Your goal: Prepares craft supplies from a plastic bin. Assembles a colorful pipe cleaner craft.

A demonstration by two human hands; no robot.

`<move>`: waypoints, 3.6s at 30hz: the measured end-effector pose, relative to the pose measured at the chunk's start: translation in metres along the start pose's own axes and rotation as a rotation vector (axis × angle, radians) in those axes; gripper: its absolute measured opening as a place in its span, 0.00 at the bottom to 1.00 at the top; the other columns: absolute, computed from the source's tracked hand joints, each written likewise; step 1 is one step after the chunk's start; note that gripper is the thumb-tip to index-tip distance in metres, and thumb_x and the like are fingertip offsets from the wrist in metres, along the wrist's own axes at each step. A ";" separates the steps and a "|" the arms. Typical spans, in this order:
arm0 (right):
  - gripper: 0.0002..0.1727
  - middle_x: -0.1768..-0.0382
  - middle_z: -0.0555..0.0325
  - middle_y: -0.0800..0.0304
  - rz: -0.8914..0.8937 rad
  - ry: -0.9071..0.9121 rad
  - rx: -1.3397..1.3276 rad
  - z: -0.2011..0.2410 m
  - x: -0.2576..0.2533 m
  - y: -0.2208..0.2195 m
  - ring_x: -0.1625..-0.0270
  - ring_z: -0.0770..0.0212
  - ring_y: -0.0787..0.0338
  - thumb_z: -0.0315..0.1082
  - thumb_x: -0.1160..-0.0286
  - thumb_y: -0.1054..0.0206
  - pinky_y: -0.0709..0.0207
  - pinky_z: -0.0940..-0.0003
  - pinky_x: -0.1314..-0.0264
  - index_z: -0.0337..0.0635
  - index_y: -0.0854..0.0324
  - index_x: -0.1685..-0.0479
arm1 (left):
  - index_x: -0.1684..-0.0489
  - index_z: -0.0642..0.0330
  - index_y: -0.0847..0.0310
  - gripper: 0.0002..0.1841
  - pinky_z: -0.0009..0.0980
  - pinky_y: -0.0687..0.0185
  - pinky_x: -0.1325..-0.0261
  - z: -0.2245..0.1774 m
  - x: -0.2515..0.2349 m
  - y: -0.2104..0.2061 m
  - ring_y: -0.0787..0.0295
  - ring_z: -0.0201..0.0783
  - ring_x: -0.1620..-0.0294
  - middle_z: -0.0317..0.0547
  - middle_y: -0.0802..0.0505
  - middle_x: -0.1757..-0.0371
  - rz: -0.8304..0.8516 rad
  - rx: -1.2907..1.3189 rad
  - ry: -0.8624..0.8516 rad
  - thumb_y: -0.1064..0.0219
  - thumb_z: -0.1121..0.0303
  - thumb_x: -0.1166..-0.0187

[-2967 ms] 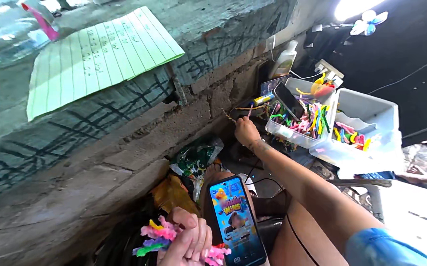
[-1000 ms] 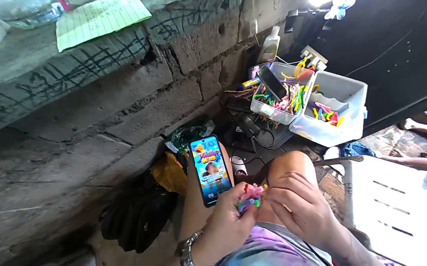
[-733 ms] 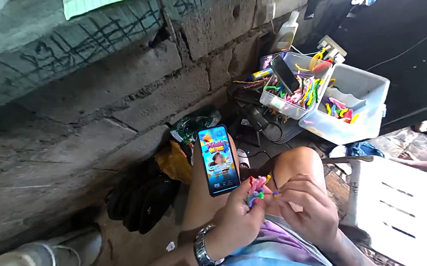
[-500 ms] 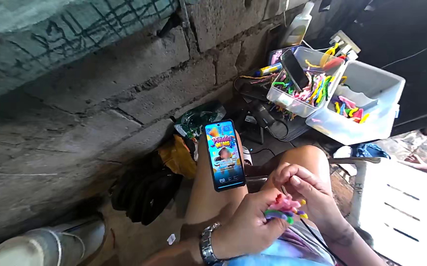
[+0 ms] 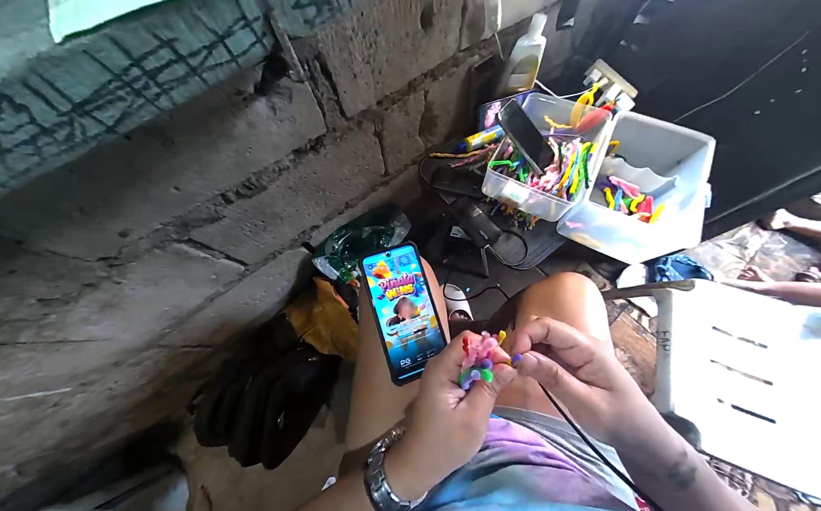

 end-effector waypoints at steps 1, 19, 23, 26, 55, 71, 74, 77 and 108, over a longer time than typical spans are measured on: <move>0.11 0.59 0.70 0.14 0.029 0.004 0.004 -0.001 0.000 0.001 0.57 0.84 0.17 0.40 0.11 0.41 0.22 0.88 0.53 0.43 0.18 0.52 | 0.53 0.56 0.18 0.04 0.13 0.18 0.55 0.001 0.001 0.000 0.16 0.14 0.59 0.27 0.11 0.57 0.021 -0.001 -0.002 0.35 0.68 0.16; 0.13 0.53 0.62 0.12 0.305 0.162 1.063 0.043 -0.025 0.013 0.41 0.52 0.15 0.39 0.27 0.47 0.29 0.45 0.40 0.51 0.14 0.64 | 0.63 0.64 0.14 0.05 0.14 0.22 0.64 -0.007 -0.009 -0.003 0.17 0.20 0.70 0.39 0.11 0.71 0.127 -0.553 0.077 0.31 0.73 0.30; 0.12 0.48 0.65 0.10 -0.060 0.257 1.110 0.037 -0.003 0.008 0.35 0.59 0.17 0.44 0.15 0.44 0.35 0.51 0.27 0.57 0.14 0.59 | 0.52 0.65 0.19 0.06 0.14 0.21 0.68 -0.004 -0.011 -0.002 0.20 0.17 0.73 0.32 0.14 0.68 0.096 -0.160 0.243 0.36 0.73 0.19; 0.11 0.46 0.65 0.12 -0.186 0.299 1.033 0.025 0.009 0.008 0.31 0.62 0.20 0.45 0.12 0.46 0.39 0.56 0.20 0.57 0.18 0.57 | 0.51 0.54 0.20 0.03 0.16 0.22 0.72 0.000 -0.011 -0.004 0.20 0.18 0.75 0.27 0.14 0.70 0.046 0.277 0.371 0.37 0.72 0.15; 0.12 0.46 0.62 0.18 -0.190 0.181 0.553 -0.002 0.011 0.027 0.33 0.70 0.23 0.44 0.11 0.46 0.31 0.72 0.26 0.49 0.21 0.58 | 0.50 0.49 0.17 0.04 0.12 0.21 0.66 0.011 -0.012 -0.011 0.18 0.14 0.66 0.27 0.10 0.57 0.254 0.283 0.161 0.35 0.68 0.15; 0.13 0.46 0.64 0.16 -0.195 0.357 0.885 0.020 0.018 0.015 0.26 0.62 0.22 0.44 0.09 0.50 0.44 0.50 0.11 0.54 0.21 0.58 | 0.55 0.64 0.19 0.06 0.15 0.20 0.67 0.006 -0.018 -0.005 0.18 0.17 0.72 0.29 0.13 0.69 0.079 -0.082 0.299 0.33 0.77 0.26; 0.15 0.46 0.65 0.15 -0.214 0.293 0.787 0.011 0.024 0.026 0.28 0.65 0.21 0.47 0.08 0.50 0.35 0.58 0.15 0.54 0.22 0.60 | 0.53 0.53 0.20 0.07 0.16 0.21 0.70 0.011 -0.015 -0.005 0.19 0.18 0.75 0.27 0.13 0.69 0.118 0.329 0.417 0.28 0.70 0.22; 0.14 0.47 0.61 0.17 -0.218 0.208 0.642 -0.002 0.024 0.034 0.32 0.68 0.21 0.44 0.10 0.48 0.31 0.70 0.25 0.49 0.21 0.59 | 0.52 0.52 0.19 0.06 0.14 0.24 0.74 0.012 -0.014 -0.009 0.21 0.17 0.75 0.30 0.12 0.65 0.208 0.515 0.402 0.29 0.69 0.20; 0.12 0.45 0.67 0.17 -0.175 0.059 0.223 -0.008 0.016 0.051 0.33 0.74 0.21 0.42 0.11 0.45 0.26 0.75 0.28 0.49 0.19 0.53 | 0.49 0.60 0.16 0.07 0.17 0.15 0.46 0.012 -0.014 -0.012 0.13 0.16 0.52 0.28 0.08 0.53 0.192 0.016 0.042 0.31 0.74 0.20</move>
Point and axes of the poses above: each hand's wrist, its own x-axis away from the middle knuckle, its own y-axis out of the back of the hand, z = x × y, the point moved 3 cm from there along -x, towards the middle knuckle
